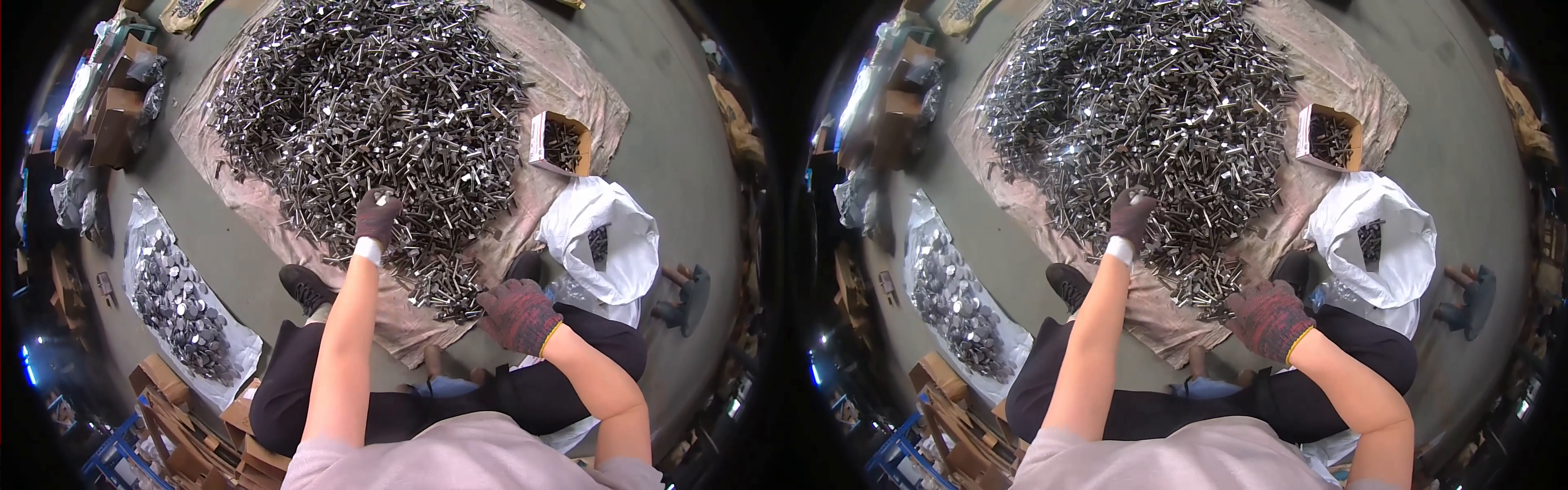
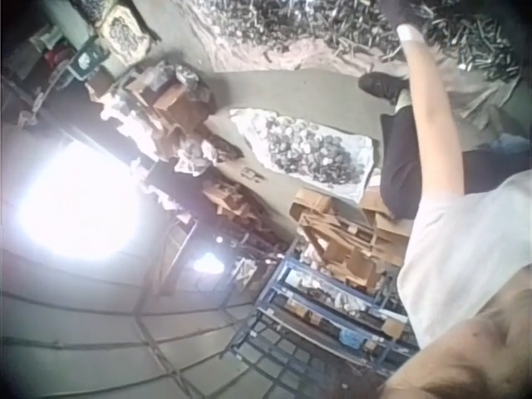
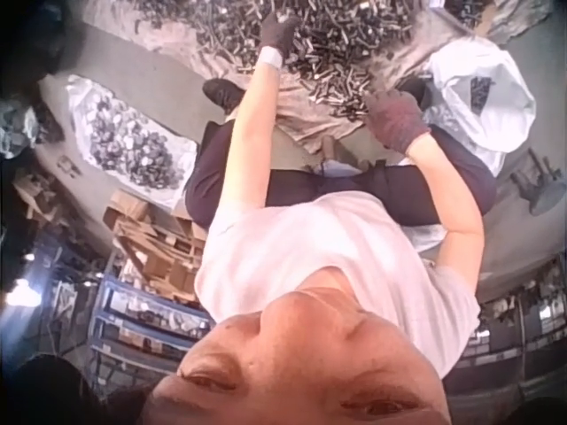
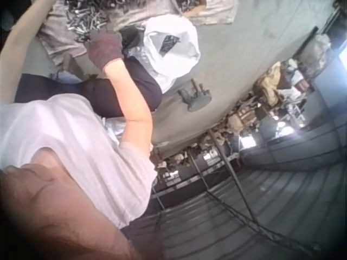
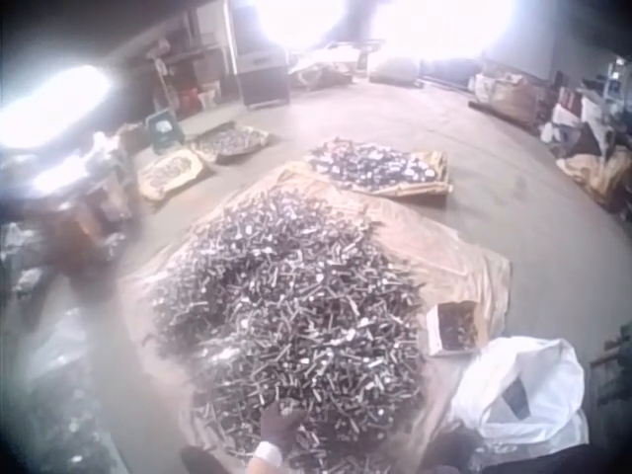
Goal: The person sorts various metal parts from a large pile on the floor into a small cardboard box by hand, wearing gloves.
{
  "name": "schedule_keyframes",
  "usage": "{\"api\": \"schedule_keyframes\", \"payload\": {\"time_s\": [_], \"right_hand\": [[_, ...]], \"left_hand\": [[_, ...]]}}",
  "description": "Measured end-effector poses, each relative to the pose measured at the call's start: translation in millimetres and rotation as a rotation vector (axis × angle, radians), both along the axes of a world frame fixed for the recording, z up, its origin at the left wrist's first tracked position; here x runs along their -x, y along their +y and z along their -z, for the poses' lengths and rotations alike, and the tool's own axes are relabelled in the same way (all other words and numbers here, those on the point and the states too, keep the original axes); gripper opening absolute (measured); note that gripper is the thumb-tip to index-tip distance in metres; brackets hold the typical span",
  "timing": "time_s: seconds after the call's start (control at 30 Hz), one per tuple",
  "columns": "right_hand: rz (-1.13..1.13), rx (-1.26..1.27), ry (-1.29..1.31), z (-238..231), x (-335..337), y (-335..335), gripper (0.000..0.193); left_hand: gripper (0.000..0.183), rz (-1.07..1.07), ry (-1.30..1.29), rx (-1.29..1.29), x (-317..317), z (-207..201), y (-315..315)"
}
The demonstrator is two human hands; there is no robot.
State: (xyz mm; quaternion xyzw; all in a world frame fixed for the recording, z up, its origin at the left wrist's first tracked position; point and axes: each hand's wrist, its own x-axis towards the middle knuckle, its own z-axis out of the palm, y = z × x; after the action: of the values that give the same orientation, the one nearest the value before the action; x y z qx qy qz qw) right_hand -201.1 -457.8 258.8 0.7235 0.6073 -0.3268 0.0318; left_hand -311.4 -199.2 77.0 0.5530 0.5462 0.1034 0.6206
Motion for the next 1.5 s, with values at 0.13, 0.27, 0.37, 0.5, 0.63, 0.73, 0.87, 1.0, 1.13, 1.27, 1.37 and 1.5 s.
{"api": "schedule_keyframes", "payload": {"time_s": [0.13,0.27,0.37,0.5,0.63,0.73,0.87,1.0,1.13,1.27,1.37,1.5], "right_hand": [[-0.024,0.018,-0.006,-2,3,4,0.032],[-0.035,0.039,-0.01,0,6,6,0.034],[-0.05,0.06,-0.007,0,8,9,0.034],[-0.063,0.05,-0.025,-4,6,7,0.034],[-0.094,0.049,-0.047,2,9,5,0.033],[-0.092,0.052,-0.068,1,8,2,0.033],[-0.067,0.1,-0.056,-8,7,9,0.033],[-0.059,0.073,-0.041,-12,9,13,0.033],[0.106,-0.098,0.137,-15,13,4,0.041],[0.448,-0.251,0.512,-36,32,9,0.047],[0.649,-0.382,0.592,-41,54,16,0.045],[0.982,-0.494,1.012,-33,86,21,0.033]], "left_hand": [[0.026,-0.524,-0.768,1.011,25,-5,-2],[0.029,-0.714,-1.189,1.113,17,-13,-16],[0.032,-0.815,-1.182,1.004,12,-23,-15],[0.026,-0.866,-1.241,1.089,3,-36,-18],[0.017,-0.772,-1.275,0.965,14,-33,-11],[0.021,-0.658,-1.373,0.96,16,-47,-16],[0.031,-0.558,-1.439,1.019,28,-65,-22],[0.044,-0.47,-1.552,0.972,39,-85,-37],[0.057,-0.405,-1.581,0.908,46,-122,-63],[0.053,-0.388,-1.529,0.892,58,-156,-87],[0.049,-0.342,-1.537,0.877,65,-173,-101],[0.053,-0.277,-1.541,0.897,76,-181,-120]]}}
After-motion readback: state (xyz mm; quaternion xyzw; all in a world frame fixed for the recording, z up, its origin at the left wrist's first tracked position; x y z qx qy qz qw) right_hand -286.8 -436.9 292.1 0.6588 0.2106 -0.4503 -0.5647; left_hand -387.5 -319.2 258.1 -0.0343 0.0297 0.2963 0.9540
